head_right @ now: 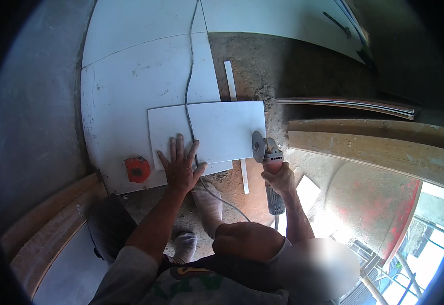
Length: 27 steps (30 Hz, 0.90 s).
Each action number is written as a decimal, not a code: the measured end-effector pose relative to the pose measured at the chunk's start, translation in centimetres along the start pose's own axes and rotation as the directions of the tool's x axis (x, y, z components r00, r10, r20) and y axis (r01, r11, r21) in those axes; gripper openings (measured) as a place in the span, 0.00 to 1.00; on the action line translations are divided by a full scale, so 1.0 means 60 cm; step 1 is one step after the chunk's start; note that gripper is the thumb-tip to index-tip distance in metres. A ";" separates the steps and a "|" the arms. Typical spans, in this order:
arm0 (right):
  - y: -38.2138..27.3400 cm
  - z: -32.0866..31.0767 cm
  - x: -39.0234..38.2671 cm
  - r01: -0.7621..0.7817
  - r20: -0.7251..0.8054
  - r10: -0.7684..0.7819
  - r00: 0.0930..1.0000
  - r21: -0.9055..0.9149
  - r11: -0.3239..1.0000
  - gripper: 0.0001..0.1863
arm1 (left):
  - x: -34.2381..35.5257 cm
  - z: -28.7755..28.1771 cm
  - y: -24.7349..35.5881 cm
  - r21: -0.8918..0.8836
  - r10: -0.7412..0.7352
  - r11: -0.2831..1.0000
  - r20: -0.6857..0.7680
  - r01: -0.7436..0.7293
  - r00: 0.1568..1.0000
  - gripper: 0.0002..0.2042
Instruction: Installing floor tiles, including cutting pieces to size and placing them in corners.
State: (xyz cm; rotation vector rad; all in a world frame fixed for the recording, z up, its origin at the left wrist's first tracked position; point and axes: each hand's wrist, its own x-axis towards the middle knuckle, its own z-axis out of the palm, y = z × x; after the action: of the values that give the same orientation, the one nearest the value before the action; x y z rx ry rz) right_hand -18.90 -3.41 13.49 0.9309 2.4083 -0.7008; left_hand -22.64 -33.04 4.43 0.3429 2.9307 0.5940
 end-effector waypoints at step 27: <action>-0.009 -0.004 0.032 0.071 -0.043 -0.070 0.997 0.004 0.997 0.32 | -0.001 -0.001 -0.001 -0.009 -0.008 1.000 -0.002 0.008 1.000 0.40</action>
State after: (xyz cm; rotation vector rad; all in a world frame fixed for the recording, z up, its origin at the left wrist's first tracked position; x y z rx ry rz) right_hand -20.64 -2.73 12.71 0.8756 2.4889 -0.7207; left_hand -22.61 -33.11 4.47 0.3301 2.9291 0.6061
